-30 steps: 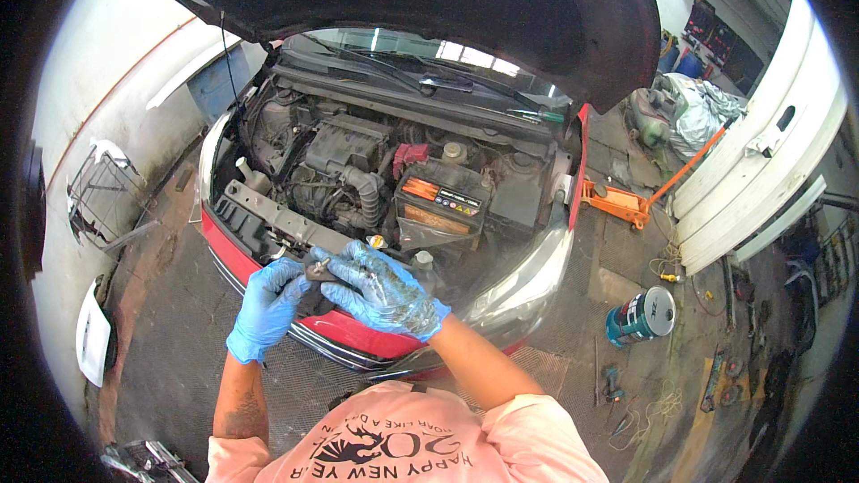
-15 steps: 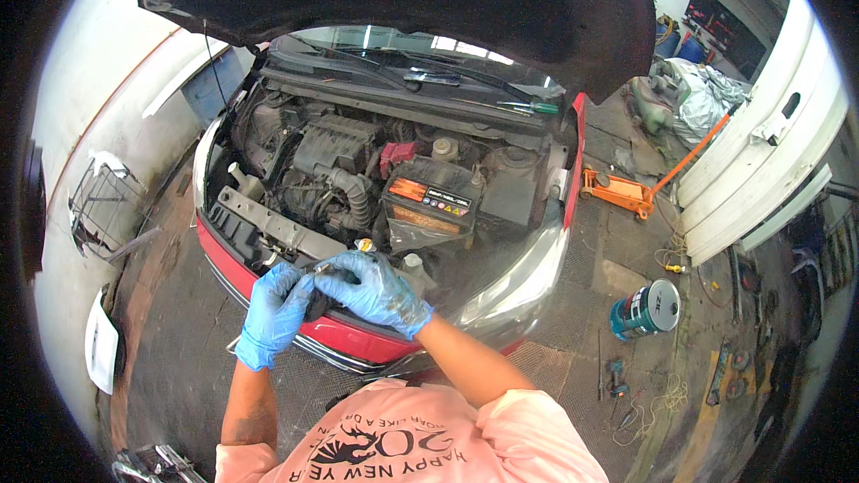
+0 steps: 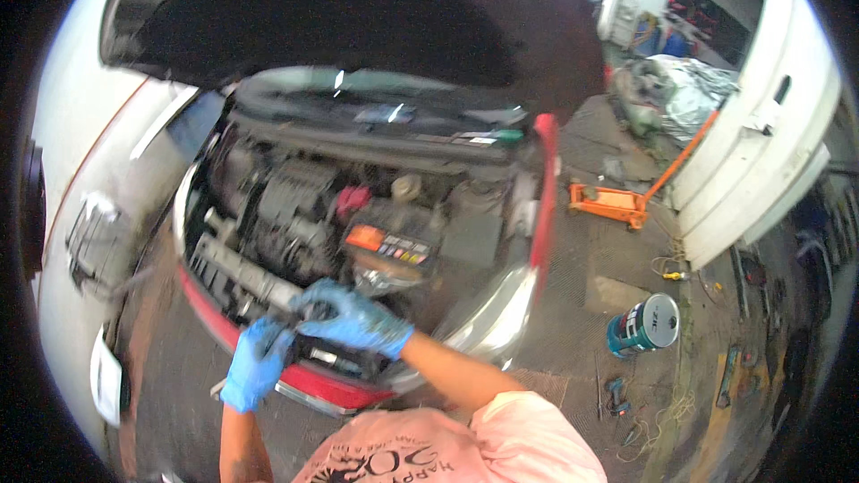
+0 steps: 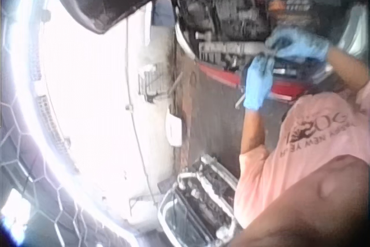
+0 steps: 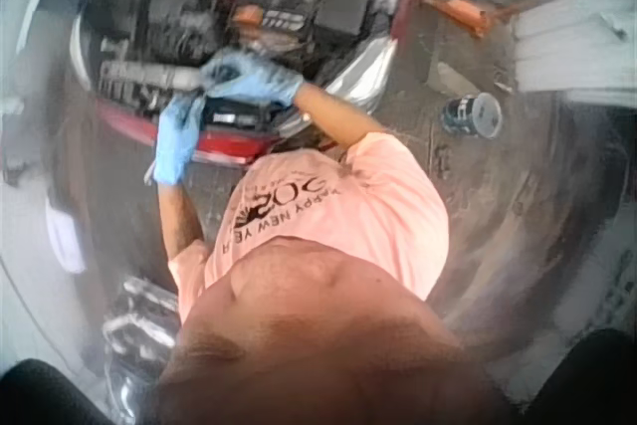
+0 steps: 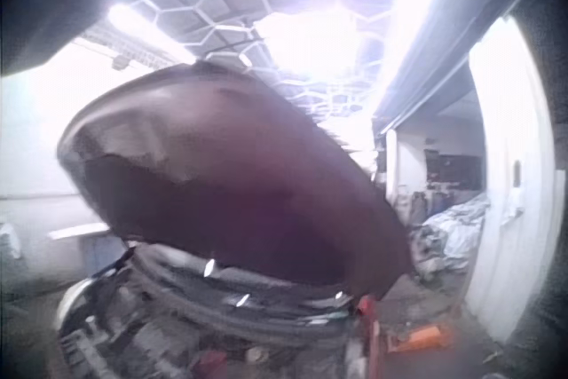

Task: The person removes the front wheel of a red car using a lug wrench, then opens the hood and removes the oil cap. They retrieve a funnel and a ZIC oil container, open the container, and pour new oil into the engine using the funnel.

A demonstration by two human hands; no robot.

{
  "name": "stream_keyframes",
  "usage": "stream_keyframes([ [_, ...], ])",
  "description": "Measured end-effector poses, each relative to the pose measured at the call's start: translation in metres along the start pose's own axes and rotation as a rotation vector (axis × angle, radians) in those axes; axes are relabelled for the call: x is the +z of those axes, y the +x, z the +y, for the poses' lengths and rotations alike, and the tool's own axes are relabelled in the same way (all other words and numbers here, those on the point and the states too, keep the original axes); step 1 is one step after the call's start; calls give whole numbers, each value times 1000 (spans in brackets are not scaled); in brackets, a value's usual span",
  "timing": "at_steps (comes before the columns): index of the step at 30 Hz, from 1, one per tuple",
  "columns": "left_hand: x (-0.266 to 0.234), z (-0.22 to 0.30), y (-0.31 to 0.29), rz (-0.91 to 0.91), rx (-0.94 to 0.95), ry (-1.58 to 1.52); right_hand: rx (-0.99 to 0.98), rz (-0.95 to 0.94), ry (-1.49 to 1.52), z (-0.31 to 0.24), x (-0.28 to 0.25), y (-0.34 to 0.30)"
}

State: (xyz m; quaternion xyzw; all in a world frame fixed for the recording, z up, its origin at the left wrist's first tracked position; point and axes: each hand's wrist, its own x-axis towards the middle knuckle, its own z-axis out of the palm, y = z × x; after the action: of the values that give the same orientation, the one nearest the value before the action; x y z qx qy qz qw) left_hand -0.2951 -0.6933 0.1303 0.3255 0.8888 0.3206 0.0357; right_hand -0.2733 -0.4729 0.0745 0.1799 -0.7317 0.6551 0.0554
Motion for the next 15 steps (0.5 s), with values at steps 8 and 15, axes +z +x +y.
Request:
stream_keyframes([
  [8, 31, 32, 28, 2, 82, -35, -194, -138, -114, 50, -32, 1],
  [15, 35, 47, 42, -58, 146, 97, 369, -248, -105, 23, -52, 5],
])
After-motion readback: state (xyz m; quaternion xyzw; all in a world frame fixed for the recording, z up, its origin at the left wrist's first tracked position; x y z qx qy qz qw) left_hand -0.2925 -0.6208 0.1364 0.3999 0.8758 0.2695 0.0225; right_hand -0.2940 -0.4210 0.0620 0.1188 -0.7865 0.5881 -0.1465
